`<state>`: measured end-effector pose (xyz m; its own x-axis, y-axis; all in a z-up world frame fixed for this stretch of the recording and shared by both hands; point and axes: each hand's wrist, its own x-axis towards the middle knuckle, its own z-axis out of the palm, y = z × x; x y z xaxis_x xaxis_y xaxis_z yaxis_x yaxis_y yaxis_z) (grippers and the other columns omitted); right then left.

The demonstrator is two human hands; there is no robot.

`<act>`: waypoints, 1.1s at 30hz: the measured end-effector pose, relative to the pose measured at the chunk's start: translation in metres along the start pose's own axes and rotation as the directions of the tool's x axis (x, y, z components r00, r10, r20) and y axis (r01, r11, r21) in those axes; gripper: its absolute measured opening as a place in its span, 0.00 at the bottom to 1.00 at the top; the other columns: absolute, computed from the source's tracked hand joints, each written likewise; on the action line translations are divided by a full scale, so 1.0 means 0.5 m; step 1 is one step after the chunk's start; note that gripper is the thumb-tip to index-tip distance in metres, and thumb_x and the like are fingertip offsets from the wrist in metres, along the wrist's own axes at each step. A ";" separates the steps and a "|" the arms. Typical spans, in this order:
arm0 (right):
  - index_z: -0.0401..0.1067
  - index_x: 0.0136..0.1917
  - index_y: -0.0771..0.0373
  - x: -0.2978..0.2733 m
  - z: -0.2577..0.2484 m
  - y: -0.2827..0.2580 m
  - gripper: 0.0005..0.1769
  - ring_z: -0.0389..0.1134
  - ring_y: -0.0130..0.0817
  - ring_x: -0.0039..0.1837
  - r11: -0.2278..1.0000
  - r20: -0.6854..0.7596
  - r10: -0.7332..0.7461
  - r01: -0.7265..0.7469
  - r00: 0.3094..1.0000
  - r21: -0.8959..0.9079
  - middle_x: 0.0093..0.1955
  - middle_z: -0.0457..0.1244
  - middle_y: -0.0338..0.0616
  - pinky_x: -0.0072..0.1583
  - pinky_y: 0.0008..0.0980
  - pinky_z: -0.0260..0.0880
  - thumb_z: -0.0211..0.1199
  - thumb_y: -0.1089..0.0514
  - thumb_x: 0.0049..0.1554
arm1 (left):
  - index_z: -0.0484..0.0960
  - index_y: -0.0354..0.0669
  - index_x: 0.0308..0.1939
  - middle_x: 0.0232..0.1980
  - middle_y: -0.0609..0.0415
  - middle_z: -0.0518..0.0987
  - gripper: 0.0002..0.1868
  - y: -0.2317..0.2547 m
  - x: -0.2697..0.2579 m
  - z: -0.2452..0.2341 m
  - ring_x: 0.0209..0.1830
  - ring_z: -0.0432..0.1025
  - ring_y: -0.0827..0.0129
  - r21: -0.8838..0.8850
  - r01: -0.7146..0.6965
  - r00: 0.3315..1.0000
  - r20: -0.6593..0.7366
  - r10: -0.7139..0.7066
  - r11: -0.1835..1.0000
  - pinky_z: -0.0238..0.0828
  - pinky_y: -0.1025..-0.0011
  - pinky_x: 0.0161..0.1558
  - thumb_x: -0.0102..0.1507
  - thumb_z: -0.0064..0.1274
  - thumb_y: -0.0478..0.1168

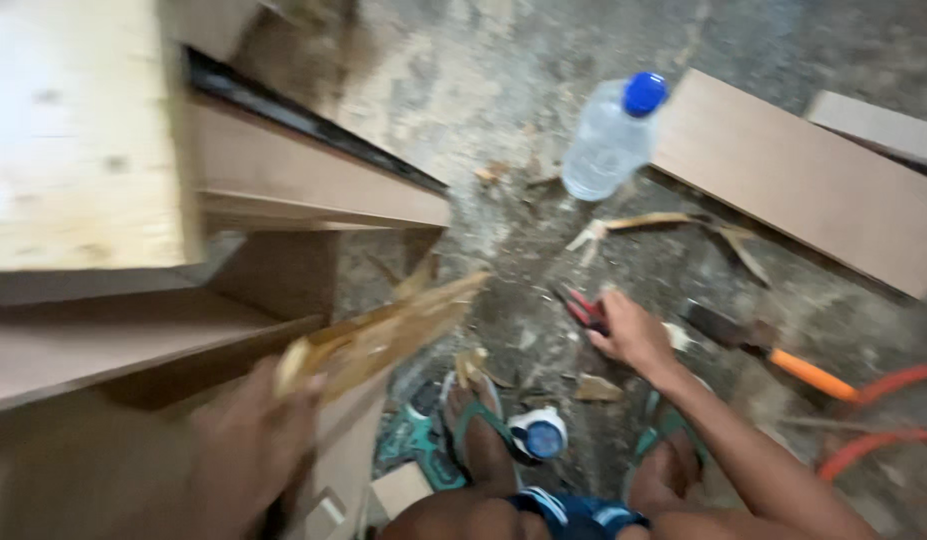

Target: The person uses a chisel to carve and shape a small wooden piece, repeatedly removing shavings. They occasionally pour water from a plastic bottle onto the wood and continue carving.

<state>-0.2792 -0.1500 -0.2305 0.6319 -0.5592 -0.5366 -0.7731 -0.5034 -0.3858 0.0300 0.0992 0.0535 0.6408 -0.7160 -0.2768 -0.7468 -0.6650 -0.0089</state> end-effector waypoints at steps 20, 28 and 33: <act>0.69 0.62 0.50 -0.163 -0.358 -0.227 0.21 0.62 0.34 0.30 0.623 -0.174 -0.100 0.198 0.980 0.756 0.29 0.63 0.44 0.38 0.32 0.65 0.44 0.52 0.58 | 0.65 0.42 0.48 0.22 0.45 0.74 0.20 0.235 0.059 -0.072 0.19 0.72 0.49 -0.074 -0.199 0.980 -0.018 0.198 0.977 0.65 0.57 0.20 0.63 0.39 0.54; 0.68 0.56 0.46 -0.208 -0.373 -0.272 0.24 0.63 0.26 0.29 0.676 -0.301 -0.311 0.433 0.901 0.596 0.43 0.69 0.33 0.31 0.27 0.60 0.40 0.40 0.54 | 0.65 0.40 0.37 0.41 0.48 0.63 0.08 0.291 0.019 -0.125 0.09 0.61 0.78 0.223 -0.591 0.770 -0.129 0.624 0.775 0.55 0.77 0.02 0.68 0.33 0.38; 0.63 0.54 0.51 -0.206 -0.337 -0.255 0.18 0.61 0.30 0.29 0.693 -0.407 -0.370 0.540 0.835 0.478 0.33 0.63 0.37 0.34 0.30 0.59 0.41 0.45 0.56 | 0.58 0.50 0.38 0.21 0.50 0.74 0.10 0.327 0.010 -0.139 0.18 0.69 0.43 -0.132 -0.188 0.967 0.146 0.207 0.973 0.59 0.52 0.17 0.68 0.32 0.49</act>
<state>-0.2366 -0.1395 0.0004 0.8361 -0.5486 -0.0004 -0.2209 -0.3360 -0.9156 -0.0764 -0.0279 0.1174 0.4398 -0.7992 -0.4098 -0.8239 -0.5406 0.1700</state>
